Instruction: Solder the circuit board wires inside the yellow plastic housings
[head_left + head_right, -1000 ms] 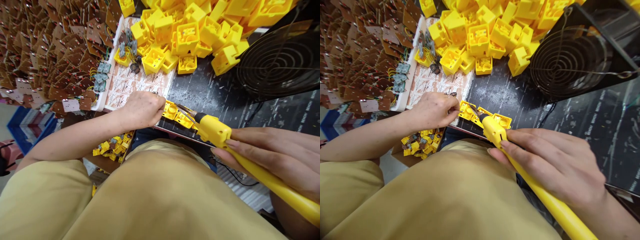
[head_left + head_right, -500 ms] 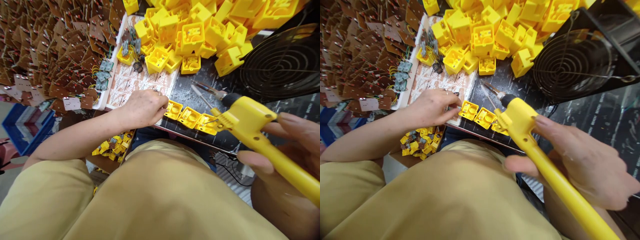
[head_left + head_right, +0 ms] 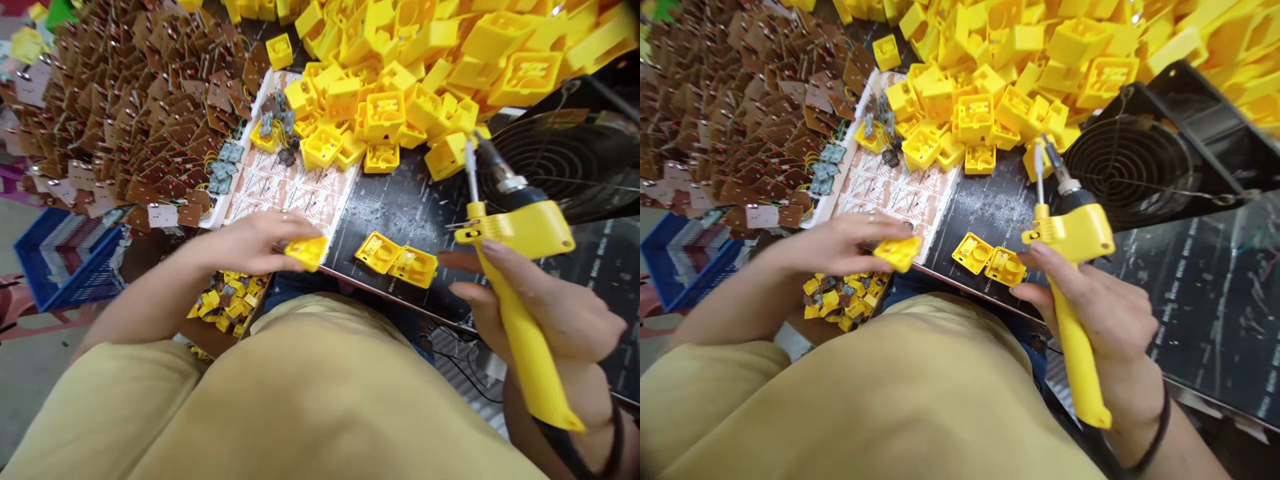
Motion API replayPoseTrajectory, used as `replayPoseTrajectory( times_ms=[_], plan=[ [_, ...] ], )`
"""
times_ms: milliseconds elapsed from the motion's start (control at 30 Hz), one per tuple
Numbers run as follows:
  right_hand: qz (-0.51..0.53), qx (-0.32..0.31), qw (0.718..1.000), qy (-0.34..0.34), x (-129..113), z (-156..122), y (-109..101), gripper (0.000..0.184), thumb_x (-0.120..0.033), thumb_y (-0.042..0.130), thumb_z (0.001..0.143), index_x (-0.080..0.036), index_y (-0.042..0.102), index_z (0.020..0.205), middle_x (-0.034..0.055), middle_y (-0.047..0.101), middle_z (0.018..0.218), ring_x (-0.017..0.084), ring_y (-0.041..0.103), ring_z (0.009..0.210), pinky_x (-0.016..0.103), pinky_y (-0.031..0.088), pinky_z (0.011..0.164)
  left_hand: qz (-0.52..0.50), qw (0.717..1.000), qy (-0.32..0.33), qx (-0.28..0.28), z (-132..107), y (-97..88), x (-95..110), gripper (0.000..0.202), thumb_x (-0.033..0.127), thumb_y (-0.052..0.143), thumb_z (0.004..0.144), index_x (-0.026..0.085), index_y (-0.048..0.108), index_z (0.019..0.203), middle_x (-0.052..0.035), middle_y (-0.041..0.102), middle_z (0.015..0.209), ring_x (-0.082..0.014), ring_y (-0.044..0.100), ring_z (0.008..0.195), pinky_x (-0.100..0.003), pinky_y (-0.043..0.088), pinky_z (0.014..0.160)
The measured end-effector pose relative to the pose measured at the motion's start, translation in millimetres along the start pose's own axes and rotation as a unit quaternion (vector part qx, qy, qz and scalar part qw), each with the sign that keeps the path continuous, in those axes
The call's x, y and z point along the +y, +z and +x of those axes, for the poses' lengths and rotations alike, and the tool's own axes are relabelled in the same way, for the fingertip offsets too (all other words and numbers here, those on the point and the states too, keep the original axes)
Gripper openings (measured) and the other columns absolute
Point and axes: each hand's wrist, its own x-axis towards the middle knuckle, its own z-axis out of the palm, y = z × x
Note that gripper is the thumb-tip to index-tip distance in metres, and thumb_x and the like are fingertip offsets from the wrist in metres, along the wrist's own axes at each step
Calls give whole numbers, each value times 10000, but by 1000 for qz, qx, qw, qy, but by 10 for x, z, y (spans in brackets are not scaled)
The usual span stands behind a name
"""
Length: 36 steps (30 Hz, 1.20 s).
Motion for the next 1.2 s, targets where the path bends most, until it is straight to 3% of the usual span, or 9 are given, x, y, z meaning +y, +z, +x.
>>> replayPoseTrajectory(
  times_ms=[100, 233, 367, 467, 667, 800, 967, 1067, 1200],
  plan=[
    [-42, 16, 997, -62, 73, 29, 131, 532, -162, 687, 925, -320, 558, 1416, -67, 701, 754, 101, 602, 521, 220, 456, 516, 15, 995, -26, -98, -139, -398, 54, 460, 537, 600, 970, 266, 656, 1338, -70, 772, 1180, -185, 745, 1009, -270, 570, 863],
    [-19, -10, 993, -113, -6, 162, 291, 384, -327, 781, 865, -246, 611, 1200, 13, 735, 902, 148, 672, 668, 254, 535, 647, 148, 964, -145, 166, 395, -187, -261, 562, 580, 492, 1000, 219, 577, 1422, -138, 681, 1327, -277, 617, 1248, -426, 474, 1067],
    [-4, -29, 992, -122, -108, 206, 429, 495, -498, 786, 824, -191, 582, 1155, 74, 718, 900, 199, 686, 727, 311, 559, 687, 198, 922, -196, 270, 905, 119, -591, 637, 562, 602, 941, 173, 541, 1442, -194, 632, 1367, -369, 502, 1335, -529, 384, 1119],
    [9, -33, 992, -124, -124, 169, 489, 425, -294, 806, 840, -201, 566, 1178, 38, 716, 893, 173, 688, 733, 279, 560, 703, 175, 953, -130, 209, 795, 14, -518, 632, 394, 665, 924, 156, 495, 1484, -191, 608, 1428, -338, 543, 1319, -526, 377, 1153],
    [46, -30, 991, -124, -65, 192, 561, 354, -205, 711, 913, -202, 559, 1233, 51, 729, 1021, 183, 719, 870, 283, 559, 748, 79, 987, 85, -114, 471, 21, -43, 507, 28, 531, 888, 142, 626, 1373, -119, 560, 1532, -246, 487, 1460, -376, 417, 1212],
    [61, -41, 988, -137, -33, 205, 602, 329, -186, 694, 926, -208, 557, 1224, 16, 721, 948, 159, 698, 796, 298, 545, 813, 72, 993, 89, -35, 477, 168, -85, 558, -16, 447, 880, 204, 670, 1343, -101, 418, 1642, -242, 383, 1538, -383, 418, 1215],
    [56, -44, 990, -123, -7, 161, 616, 381, -198, 717, 916, -207, 550, 1259, -24, 678, 818, 143, 656, 699, 278, 519, 727, 240, 934, -179, 194, 490, -191, -488, 418, 92, 453, 951, 220, 665, 1287, -70, 709, 1266, -261, 592, 1205, -528, 457, 1059],
    [54, -41, 991, -117, 7, 153, 626, 389, -215, 728, 910, -211, 558, 1260, -33, 655, 772, 145, 647, 677, 275, 514, 703, 312, 889, -289, 168, 614, -509, -757, 331, 159, 546, 930, 188, 654, 1242, -97, 647, 1348, -278, 469, 1246, -552, 386, 1095],
    [52, -33, 992, -113, 36, 144, 593, 435, -280, 773, 882, -216, 564, 1258, 0, 697, 868, 156, 664, 699, 293, 531, 690, 355, 893, -272, 55, 746, -776, -870, 234, 187, 609, 908, 167, 707, 1120, -111, 576, 1445, -303, 387, 1313, -535, 350, 1123]
  ],
)
